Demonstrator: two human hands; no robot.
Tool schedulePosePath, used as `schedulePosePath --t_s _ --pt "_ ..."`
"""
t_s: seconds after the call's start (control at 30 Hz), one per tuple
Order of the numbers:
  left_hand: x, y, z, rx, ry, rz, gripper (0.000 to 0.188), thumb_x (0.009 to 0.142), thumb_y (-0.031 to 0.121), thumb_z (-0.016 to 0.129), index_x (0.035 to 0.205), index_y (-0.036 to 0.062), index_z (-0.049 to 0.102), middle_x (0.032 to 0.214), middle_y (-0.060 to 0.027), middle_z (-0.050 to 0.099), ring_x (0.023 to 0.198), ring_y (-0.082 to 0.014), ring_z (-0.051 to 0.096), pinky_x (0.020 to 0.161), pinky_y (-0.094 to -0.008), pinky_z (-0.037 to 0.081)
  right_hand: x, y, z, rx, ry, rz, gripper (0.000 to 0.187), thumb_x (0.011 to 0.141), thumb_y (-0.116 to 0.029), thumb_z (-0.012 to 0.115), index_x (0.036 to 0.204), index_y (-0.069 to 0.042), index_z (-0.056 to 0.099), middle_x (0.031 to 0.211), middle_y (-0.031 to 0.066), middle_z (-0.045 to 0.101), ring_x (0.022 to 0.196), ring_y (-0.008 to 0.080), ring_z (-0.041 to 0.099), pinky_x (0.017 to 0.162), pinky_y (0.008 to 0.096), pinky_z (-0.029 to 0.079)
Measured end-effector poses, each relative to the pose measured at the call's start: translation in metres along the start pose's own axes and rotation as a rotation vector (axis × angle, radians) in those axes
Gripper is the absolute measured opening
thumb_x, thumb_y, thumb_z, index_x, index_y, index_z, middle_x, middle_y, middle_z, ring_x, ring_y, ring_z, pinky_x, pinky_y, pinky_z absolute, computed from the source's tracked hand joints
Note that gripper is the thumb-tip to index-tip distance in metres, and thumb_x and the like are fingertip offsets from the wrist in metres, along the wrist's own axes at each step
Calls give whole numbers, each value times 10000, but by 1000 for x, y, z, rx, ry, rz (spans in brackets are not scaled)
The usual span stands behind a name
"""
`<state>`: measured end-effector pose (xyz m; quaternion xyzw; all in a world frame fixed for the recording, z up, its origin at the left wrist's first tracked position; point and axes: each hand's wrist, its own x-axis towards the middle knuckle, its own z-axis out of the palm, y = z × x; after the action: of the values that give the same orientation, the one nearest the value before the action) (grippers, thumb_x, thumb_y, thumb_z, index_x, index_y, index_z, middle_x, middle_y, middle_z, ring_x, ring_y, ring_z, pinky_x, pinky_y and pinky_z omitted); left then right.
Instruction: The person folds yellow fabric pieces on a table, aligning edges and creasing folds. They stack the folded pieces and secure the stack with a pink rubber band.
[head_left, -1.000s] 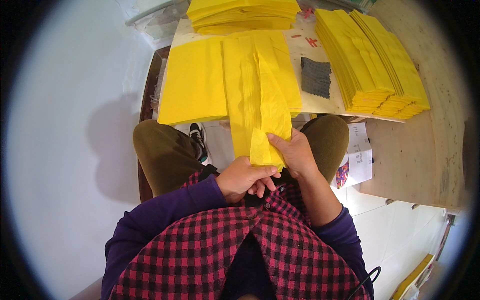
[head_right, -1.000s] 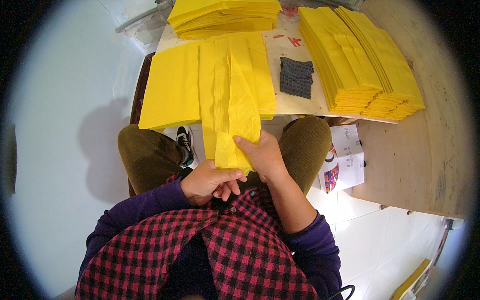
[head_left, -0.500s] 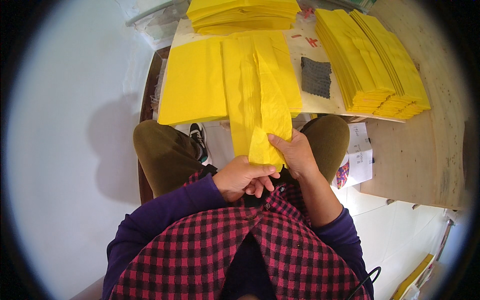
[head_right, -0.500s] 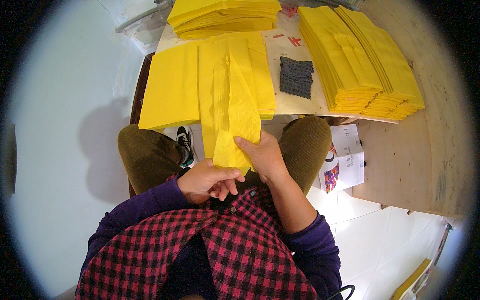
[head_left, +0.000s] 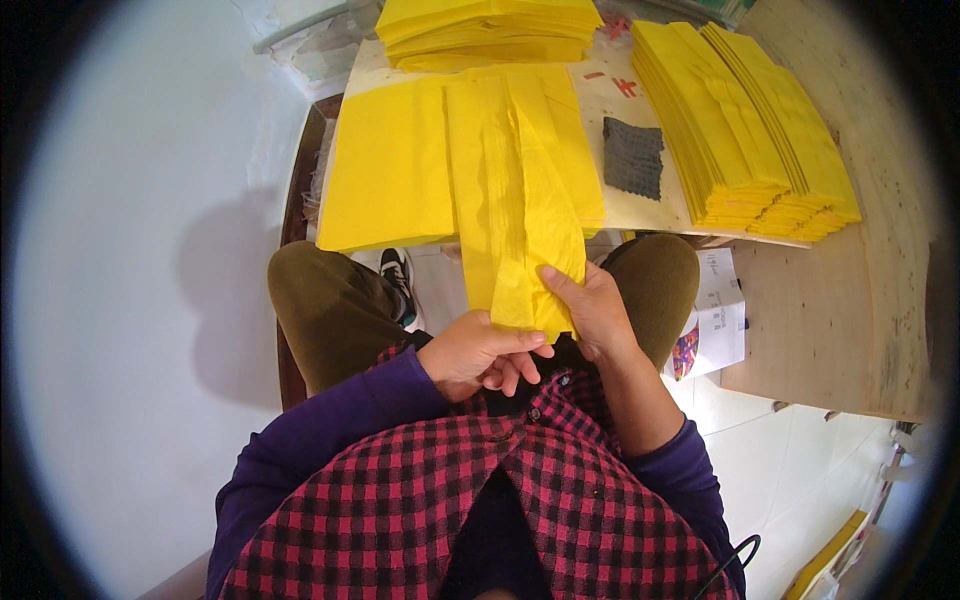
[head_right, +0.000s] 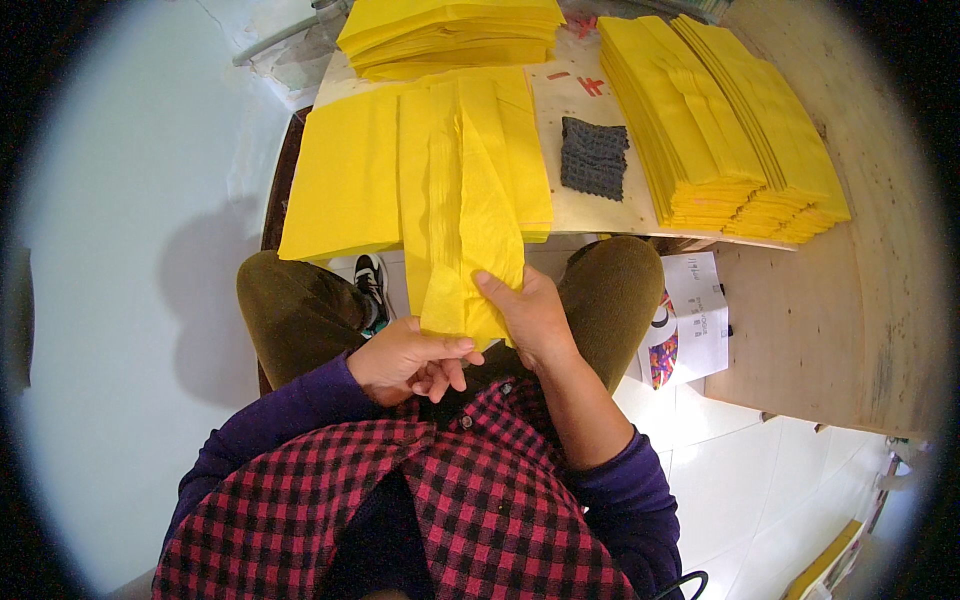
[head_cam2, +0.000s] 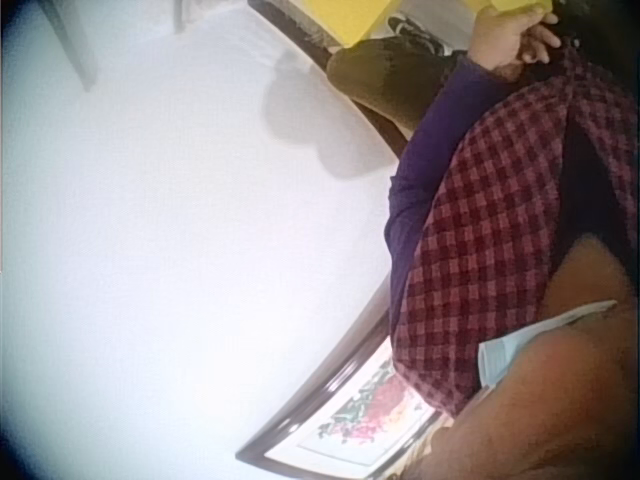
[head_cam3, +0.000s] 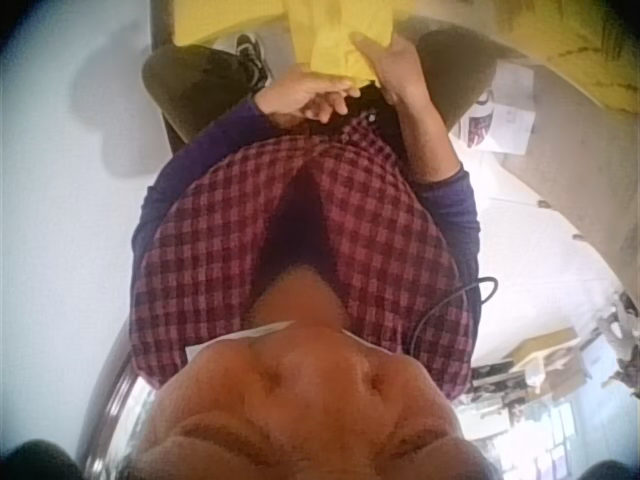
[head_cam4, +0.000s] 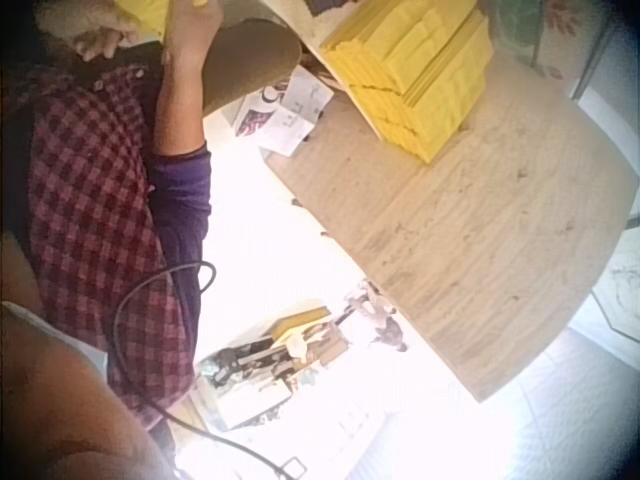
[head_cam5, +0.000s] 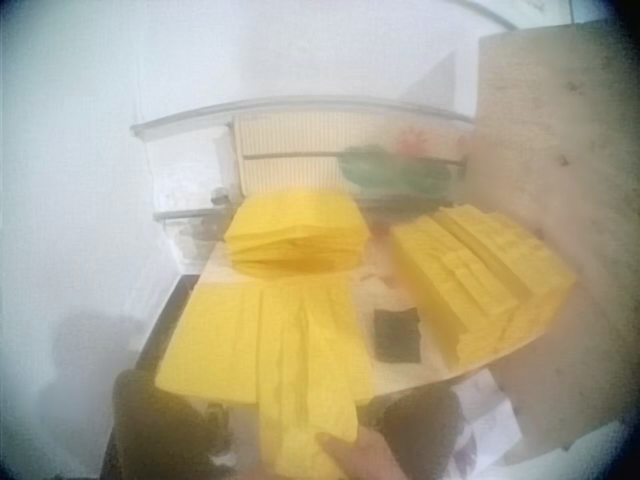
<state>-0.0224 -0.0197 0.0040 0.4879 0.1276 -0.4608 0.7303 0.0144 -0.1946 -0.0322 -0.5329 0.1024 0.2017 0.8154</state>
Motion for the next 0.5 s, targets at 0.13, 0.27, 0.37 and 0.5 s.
schedulePosePath --t_s 0.13,0.27,0.37,0.5 --pt "-2 2 0 -10 12 1 280 933 247 627 991 -27 636 659 -81 661 435 -125 575 362 -190 354 -1 0 0 57 0 8 303 963 -178 592 1119 82 575 1050 134 662 886 177 647 789 293 526" --pt "-3 5 -2 -11 13 7 245 930 223 623 965 -19 643 665 -90 667 436 -132 579 367 -195 363 0 0 -2 53 36 21 312 980 -197 563 1110 86 570 1038 131 662 882 170 643 782 286 522" --pt "-3 6 -2 -24 -2 1 230 926 216 624 944 -12 649 670 -97 672 439 -138 585 370 -201 369 2 2 -3 44 46 20 314 983 -199 557 1111 89 565 1032 132 660 874 168 643 776 285 522" --pt "-4 7 -2 -17 -12 -10 230 924 218 627 938 -11 649 673 -102 675 446 -140 593 371 -202 372 3 3 -4 30 54 15 317 983 -202 557 1108 90 565 1026 132 660 864 168 643 768 283 521"
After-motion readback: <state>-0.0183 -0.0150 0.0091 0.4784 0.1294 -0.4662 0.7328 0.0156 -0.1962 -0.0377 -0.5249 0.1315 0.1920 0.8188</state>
